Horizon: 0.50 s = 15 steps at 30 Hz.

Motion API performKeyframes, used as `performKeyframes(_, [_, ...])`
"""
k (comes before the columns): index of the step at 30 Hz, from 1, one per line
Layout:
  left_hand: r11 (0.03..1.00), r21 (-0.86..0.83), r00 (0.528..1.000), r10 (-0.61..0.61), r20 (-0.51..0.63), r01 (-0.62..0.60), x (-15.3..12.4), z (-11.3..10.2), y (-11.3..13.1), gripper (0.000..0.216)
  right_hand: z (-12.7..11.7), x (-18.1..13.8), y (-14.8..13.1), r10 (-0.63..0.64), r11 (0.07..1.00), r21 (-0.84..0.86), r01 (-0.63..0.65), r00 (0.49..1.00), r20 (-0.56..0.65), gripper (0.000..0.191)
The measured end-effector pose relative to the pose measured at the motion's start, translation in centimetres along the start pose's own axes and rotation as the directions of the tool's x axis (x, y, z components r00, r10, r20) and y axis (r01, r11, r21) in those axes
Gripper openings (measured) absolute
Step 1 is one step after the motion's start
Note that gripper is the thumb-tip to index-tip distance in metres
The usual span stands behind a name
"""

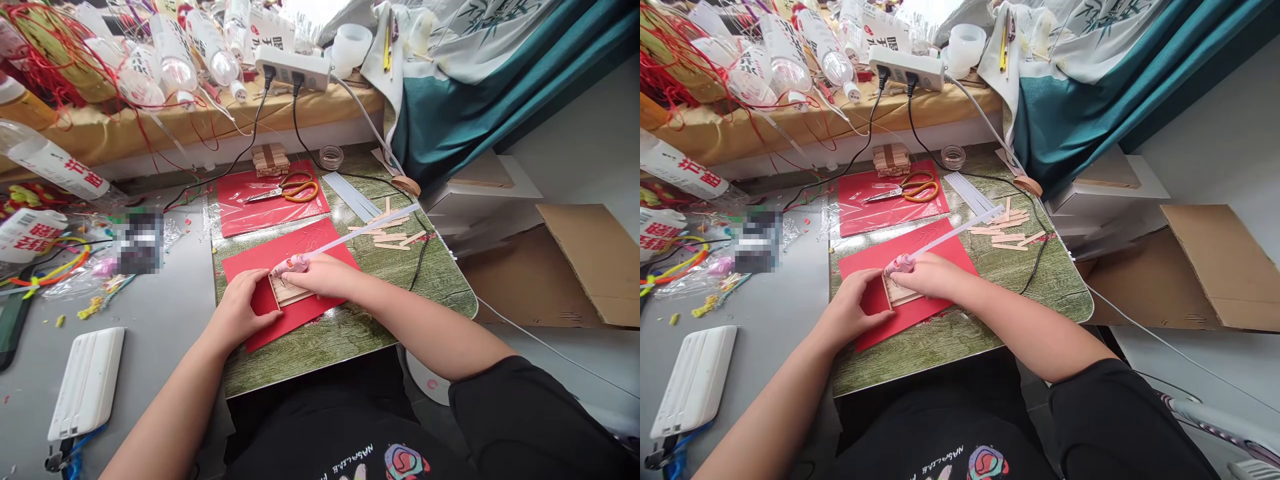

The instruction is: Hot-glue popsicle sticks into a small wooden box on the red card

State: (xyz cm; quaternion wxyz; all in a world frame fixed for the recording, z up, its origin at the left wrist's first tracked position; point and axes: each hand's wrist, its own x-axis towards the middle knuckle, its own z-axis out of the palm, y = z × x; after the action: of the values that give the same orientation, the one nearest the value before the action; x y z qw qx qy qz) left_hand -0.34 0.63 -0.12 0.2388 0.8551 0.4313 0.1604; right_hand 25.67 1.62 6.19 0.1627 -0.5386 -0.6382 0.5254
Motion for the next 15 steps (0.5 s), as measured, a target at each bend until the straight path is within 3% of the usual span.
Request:
performKeyframes(6, [1.0,0.006,1.0,0.006,-0.004,-0.006,0.05,-0.05,0.07,0.084,0.37,0.18,0.45,-0.036,0.998,0.062,0.034,0.999,0.029,0.021])
performKeyframes(15, [1.0,0.013,1.0,0.008,-0.003,-0.008,-0.02,0.0,0.02,0.085,0.21,-0.51,-0.07,0.144,0.983,0.113,-0.146,0.989,0.028,0.029])
